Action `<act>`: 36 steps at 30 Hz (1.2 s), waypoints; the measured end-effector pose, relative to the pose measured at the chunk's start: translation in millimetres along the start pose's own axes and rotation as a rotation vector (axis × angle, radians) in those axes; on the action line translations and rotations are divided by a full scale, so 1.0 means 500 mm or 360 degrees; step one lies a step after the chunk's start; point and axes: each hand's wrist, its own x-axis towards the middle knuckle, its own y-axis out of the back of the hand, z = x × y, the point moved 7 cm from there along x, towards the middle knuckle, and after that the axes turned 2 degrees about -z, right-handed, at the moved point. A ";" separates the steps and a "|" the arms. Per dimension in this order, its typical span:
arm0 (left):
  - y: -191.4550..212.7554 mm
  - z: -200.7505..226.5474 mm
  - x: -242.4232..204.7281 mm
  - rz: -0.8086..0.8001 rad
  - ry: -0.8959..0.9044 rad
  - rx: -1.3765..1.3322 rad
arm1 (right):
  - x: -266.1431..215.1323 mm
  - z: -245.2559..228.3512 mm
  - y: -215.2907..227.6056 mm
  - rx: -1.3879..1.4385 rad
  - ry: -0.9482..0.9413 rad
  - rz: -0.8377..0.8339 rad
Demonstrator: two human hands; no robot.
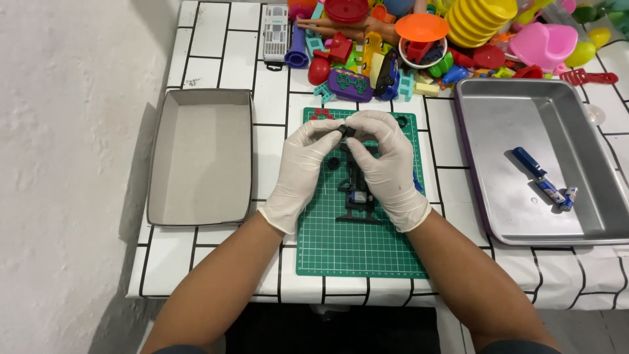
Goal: The person assembles a toy vehicle chassis on a green cutting mat. They insert a small green wheel, attach black wheels to the axles, and use a screwdriver to tighten screws on the chassis. The person wears white gloves throughout the process.
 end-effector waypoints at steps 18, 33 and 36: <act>-0.004 0.021 -0.019 0.0109 -0.0085 -0.0062 | -0.006 0.006 -0.006 0.0061 -0.0045 0.0060; -0.027 0.026 -0.024 0.0028 -0.0183 -0.0004 | -0.008 -0.021 -0.007 -0.0278 0.0193 0.0124; -0.017 0.021 -0.018 0.0010 -0.0176 -0.0060 | -0.006 0.001 -0.003 -0.0125 0.0049 0.0077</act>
